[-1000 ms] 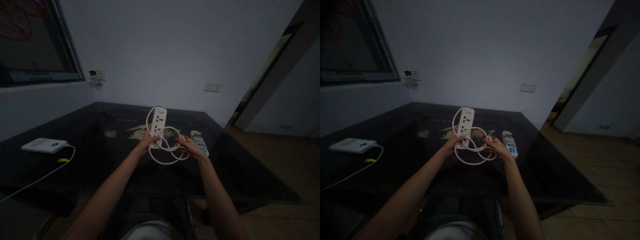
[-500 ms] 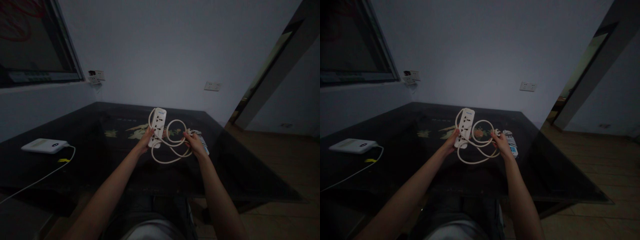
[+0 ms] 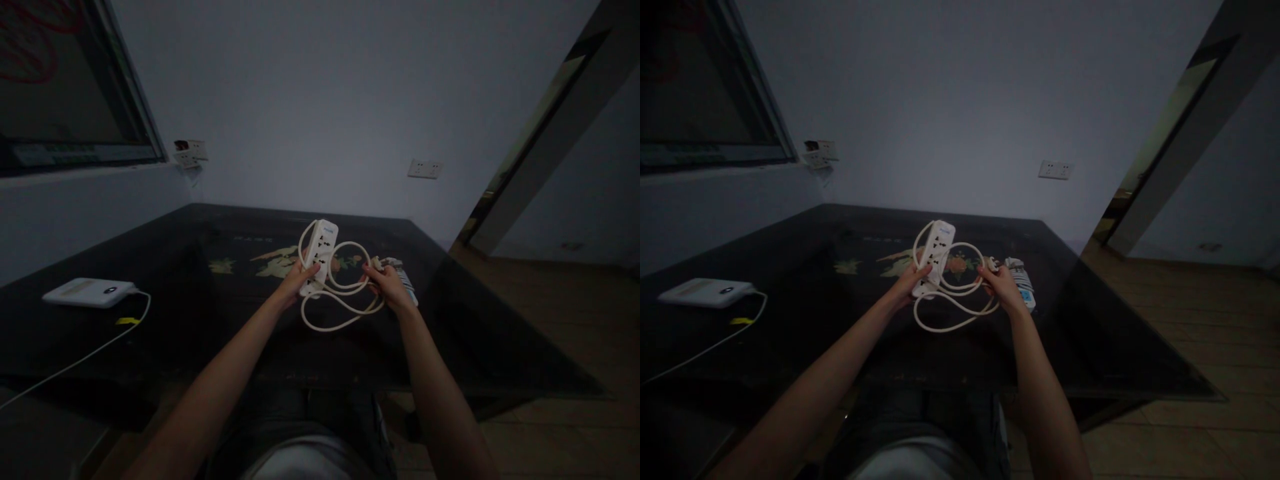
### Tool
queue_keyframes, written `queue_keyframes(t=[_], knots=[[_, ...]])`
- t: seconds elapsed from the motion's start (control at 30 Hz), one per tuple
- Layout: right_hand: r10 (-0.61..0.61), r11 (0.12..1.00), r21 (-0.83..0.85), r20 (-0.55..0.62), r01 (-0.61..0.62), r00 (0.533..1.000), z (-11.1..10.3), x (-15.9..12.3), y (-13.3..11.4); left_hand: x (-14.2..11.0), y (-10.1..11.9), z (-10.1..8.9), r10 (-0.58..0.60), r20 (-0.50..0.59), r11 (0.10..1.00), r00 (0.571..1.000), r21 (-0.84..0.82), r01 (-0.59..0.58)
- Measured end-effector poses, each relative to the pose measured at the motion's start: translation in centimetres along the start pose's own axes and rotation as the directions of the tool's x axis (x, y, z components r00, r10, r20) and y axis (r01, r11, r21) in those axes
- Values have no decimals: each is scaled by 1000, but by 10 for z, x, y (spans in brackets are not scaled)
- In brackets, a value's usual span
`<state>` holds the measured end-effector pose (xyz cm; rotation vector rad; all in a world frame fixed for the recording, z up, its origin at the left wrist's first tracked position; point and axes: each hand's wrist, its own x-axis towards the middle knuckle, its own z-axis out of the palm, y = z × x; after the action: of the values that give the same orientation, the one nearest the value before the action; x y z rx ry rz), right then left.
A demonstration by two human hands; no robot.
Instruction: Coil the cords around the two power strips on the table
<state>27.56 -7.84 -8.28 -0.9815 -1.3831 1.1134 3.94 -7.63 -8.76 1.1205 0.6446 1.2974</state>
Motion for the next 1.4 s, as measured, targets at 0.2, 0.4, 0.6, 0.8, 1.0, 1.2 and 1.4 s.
queue_keyframes(t=[0.2,0.4,0.6,0.8,1.0,1.2,1.4], knots=[[10,996,-86,3,-10,1000,4,-5,-8,-5,3,2,-72,81,997,994,12,71],[-4,981,-192,65,16,998,5,-8,-13,-8,4,3,-92,88,994,992,63,87],[-33,963,-266,49,45,998,9,-10,-19,-6,2,2,-55,115,995,992,85,46],[-73,950,-301,42,83,996,12,-10,-20,-1,-4,-1,-57,115,997,992,51,52],[-129,944,-305,11,126,992,11,-5,-10,0,-6,0,-36,89,997,995,76,29],[-62,979,-196,-33,54,998,8,1,-1,-2,-5,3,-44,14,993,999,107,42],[-117,975,-200,-94,97,989,-2,4,-2,1,-7,-1,1,15,989,1000,146,-3]])
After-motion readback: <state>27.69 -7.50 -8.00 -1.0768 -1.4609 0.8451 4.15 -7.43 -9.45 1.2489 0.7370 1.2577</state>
